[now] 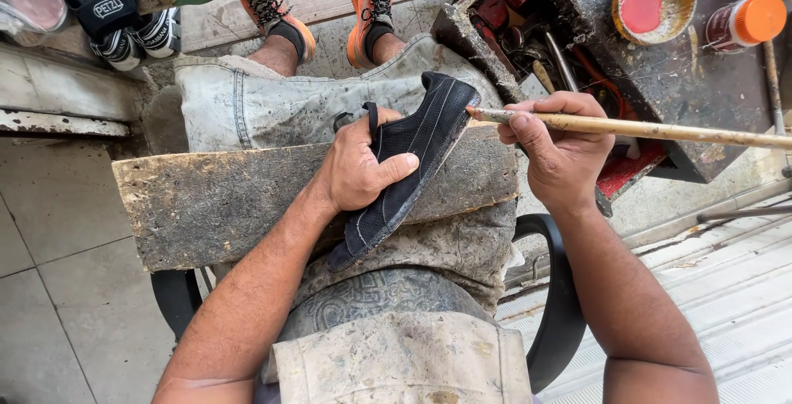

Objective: Applying dye or adhesive to the edge of a shoe sole using a small brush

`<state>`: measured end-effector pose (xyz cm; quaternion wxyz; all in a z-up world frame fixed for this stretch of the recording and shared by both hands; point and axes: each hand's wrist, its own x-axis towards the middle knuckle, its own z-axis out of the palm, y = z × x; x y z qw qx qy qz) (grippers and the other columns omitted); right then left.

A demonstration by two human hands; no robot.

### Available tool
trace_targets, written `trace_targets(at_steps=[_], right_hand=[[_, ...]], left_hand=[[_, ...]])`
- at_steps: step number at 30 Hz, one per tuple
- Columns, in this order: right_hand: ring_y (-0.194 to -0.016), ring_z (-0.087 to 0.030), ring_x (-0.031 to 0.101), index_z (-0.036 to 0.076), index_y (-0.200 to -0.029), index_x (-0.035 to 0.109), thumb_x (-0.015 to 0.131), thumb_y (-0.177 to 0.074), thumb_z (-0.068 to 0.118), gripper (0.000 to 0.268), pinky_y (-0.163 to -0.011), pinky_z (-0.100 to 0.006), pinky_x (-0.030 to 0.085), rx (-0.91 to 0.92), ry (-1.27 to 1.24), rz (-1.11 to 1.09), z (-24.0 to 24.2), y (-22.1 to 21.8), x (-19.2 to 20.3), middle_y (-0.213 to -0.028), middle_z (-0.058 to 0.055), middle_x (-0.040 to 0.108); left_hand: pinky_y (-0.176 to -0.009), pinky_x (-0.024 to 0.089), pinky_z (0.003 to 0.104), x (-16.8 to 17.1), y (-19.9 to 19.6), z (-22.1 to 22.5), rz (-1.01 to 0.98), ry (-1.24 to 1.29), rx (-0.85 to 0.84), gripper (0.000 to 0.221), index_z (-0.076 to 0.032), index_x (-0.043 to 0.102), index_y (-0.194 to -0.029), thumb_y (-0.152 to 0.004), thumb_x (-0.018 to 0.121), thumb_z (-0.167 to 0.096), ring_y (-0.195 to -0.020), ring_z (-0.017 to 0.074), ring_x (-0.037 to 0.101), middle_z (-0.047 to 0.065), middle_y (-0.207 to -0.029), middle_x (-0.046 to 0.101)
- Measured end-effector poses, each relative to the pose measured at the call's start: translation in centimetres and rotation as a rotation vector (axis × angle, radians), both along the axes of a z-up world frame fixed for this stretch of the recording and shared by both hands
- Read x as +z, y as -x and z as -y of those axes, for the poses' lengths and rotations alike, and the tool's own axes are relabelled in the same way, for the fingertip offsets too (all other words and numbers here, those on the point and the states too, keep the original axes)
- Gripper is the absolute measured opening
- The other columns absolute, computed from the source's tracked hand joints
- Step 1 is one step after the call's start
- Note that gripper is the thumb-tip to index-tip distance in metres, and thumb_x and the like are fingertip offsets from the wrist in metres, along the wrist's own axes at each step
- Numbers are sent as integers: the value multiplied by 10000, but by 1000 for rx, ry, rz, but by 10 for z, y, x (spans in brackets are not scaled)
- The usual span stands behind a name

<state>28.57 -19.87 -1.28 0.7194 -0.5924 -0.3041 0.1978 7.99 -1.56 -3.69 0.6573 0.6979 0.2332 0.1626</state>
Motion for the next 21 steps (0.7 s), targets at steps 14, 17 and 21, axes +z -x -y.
trace_targets(at_steps=[14,17,21], right_hand=[[-740,-255,727,-65,-998,524,782,-910,-111,276,-676,-370,638,99,-31,110,6,14,-1,-972,-334,700],[-725,-238,722,-61,-994,524,783,-912,-107,276,-668,-347,620,119,-11,140,11,14,-4,-973,-326,703],[-726,-234,720,-69,-989,536,793,-896,-116,277,-670,-341,612,130,21,147,16,17,-4,-966,-323,702]], left_hand=[[-628,526,312,-6,1,-1,-11,26,7,377,-164,701,-1061,-777,858,-355,-700,183,625,66,-734,635],[-627,528,316,-6,2,-2,-14,33,2,378,-159,699,-1063,-778,854,-353,-694,186,624,71,-724,632],[-622,532,311,-7,1,-2,-10,41,3,377,-156,698,-1059,-777,856,-350,-682,182,628,72,-715,638]])
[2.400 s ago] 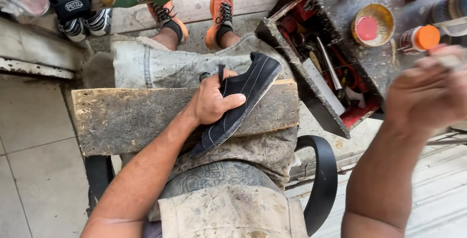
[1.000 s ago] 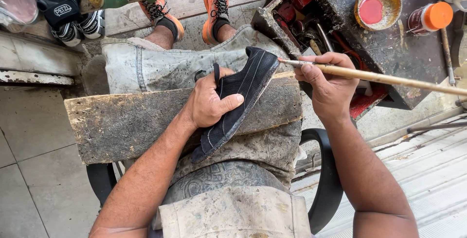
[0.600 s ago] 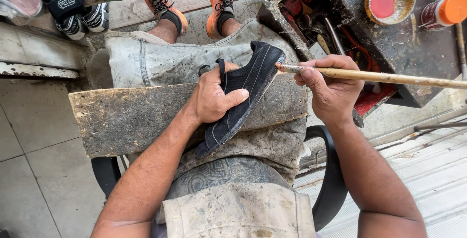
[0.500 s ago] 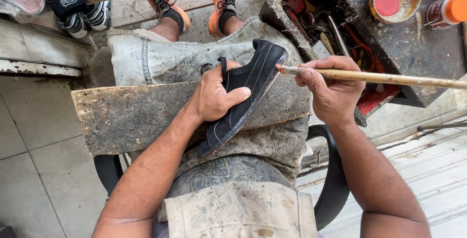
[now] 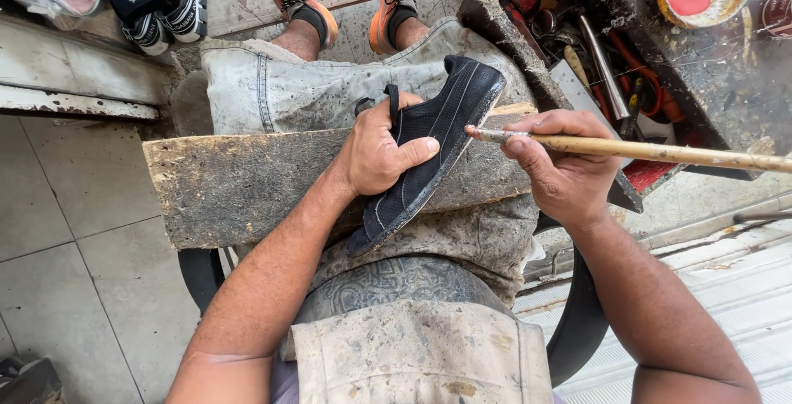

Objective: Applying dye or adhesive to the edge of a shoe sole using a small brush

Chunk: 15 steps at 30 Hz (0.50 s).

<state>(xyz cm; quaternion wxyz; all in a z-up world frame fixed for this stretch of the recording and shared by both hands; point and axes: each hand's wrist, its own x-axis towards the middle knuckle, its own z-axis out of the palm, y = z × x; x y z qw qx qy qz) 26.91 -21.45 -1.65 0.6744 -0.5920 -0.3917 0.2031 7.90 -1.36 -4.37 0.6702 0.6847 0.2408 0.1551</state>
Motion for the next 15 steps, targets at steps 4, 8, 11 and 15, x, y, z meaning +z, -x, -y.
trace_targets(at_steps=[4,8,11,15], right_hand=[[-714,-231,718,-73,-971,540,800,-879,-118,280,-658,-339,608,17,23,13,0,7,1,-947,-321,706],[-762,-228,713,-48,-951,560,812,-883,-91,265,-654,-327,571,56,-17,94,-2,12,2,-935,-295,715],[-785,-245,722,-35,-935,582,823,-872,-81,253,-665,-323,566,71,-38,128,-3,15,1,-931,-285,720],[-804,-271,728,-31,-924,591,821,-871,-60,237,-678,-321,552,107,-54,150,-4,17,2,-922,-278,722]], left_hand=[[-617,536,304,4,0,0,-6,14,1,369,-154,698,-1048,-774,857,-342,-673,174,634,65,-704,643],[-625,537,303,0,1,0,-6,20,4,371,-157,700,-1057,-772,855,-336,-672,176,635,71,-704,645],[-622,537,305,1,0,0,-5,15,7,368,-156,699,-1058,-774,855,-330,-671,177,634,72,-705,644],[-619,539,312,2,1,-1,-1,10,8,372,-158,699,-1061,-774,858,-332,-667,182,639,76,-709,650]])
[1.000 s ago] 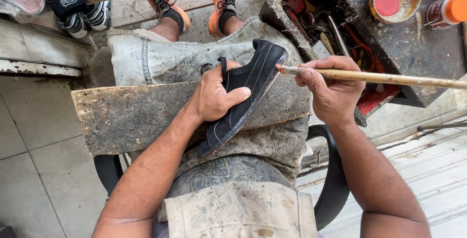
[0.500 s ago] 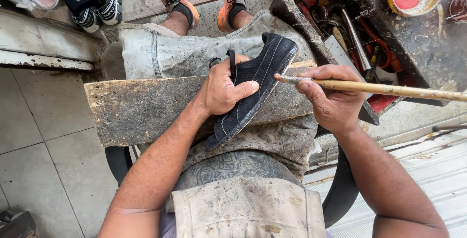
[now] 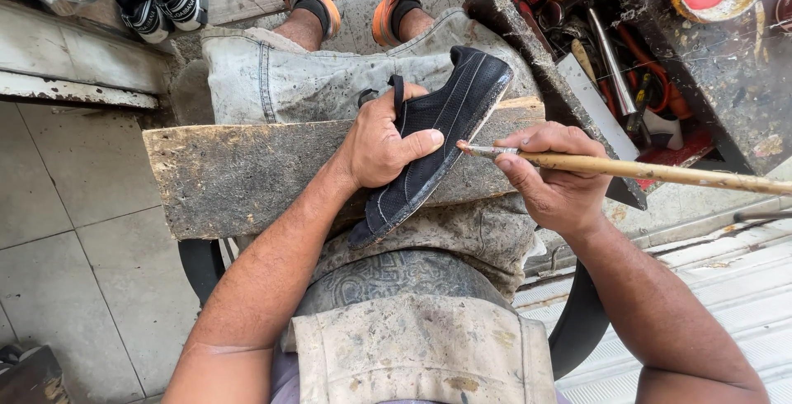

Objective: Applying dye or adhesive to the edge of a shoe sole using a small brush

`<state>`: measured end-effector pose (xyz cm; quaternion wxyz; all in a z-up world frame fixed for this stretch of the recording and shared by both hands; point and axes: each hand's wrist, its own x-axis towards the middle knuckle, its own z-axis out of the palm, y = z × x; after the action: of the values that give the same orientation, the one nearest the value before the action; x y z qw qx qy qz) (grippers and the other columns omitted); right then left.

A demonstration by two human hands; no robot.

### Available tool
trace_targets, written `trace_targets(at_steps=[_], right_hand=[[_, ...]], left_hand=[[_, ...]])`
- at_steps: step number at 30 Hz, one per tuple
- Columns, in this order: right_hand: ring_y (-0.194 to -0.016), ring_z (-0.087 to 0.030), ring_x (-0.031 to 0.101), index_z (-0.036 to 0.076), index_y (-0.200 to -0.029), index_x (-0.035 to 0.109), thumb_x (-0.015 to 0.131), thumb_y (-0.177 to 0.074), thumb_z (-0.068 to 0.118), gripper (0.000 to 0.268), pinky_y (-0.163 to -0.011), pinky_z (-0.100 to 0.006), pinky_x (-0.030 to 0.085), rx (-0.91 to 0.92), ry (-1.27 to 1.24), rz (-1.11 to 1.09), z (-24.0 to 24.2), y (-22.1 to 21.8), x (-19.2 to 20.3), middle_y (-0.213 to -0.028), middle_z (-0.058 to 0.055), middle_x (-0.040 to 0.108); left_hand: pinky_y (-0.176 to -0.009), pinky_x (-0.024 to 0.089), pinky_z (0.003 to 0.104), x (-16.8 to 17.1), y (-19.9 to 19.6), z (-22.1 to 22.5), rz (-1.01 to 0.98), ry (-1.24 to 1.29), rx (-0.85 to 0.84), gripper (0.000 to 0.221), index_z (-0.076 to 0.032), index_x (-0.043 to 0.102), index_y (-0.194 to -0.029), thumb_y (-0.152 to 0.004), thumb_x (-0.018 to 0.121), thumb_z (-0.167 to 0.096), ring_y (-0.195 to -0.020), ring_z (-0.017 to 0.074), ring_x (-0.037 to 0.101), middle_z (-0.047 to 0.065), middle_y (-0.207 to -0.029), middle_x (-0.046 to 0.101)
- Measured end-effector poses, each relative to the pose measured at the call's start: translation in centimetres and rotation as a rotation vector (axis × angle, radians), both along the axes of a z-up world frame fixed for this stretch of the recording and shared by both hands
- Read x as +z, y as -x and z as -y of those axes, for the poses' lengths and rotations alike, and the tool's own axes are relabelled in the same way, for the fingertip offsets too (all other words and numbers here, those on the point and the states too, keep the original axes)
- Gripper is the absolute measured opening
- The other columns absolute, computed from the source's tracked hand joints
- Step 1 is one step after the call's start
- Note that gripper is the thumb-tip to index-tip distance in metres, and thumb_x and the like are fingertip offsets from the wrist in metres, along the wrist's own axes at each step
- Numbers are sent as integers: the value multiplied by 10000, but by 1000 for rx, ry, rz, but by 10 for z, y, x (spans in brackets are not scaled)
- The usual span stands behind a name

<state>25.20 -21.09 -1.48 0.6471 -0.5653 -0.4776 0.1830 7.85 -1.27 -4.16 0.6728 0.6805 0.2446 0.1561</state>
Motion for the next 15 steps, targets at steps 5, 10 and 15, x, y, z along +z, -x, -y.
trace_targets(at_steps=[5,10,15], right_hand=[[-766,-252,723,-19,-892,597,835,-856,-42,241,-651,-314,531,32,13,11,-1,5,7,-892,-261,726],[-701,-260,720,-19,-844,614,854,-829,-22,240,-604,-321,530,48,38,61,0,13,18,-855,-255,732],[-626,-239,688,-11,-853,631,853,-806,-19,227,-572,-316,535,113,82,70,0,17,26,-847,-240,749]], left_hand=[[-633,537,317,1,0,0,-3,-6,-4,368,-164,699,-1059,-777,850,-346,-676,184,632,73,-707,644],[-641,544,310,1,0,1,4,-4,-2,366,-178,702,-1055,-771,858,-348,-678,176,645,63,-710,654],[-651,534,309,-2,0,0,27,-19,-6,359,-187,701,-1057,-781,858,-354,-698,172,632,57,-723,648]])
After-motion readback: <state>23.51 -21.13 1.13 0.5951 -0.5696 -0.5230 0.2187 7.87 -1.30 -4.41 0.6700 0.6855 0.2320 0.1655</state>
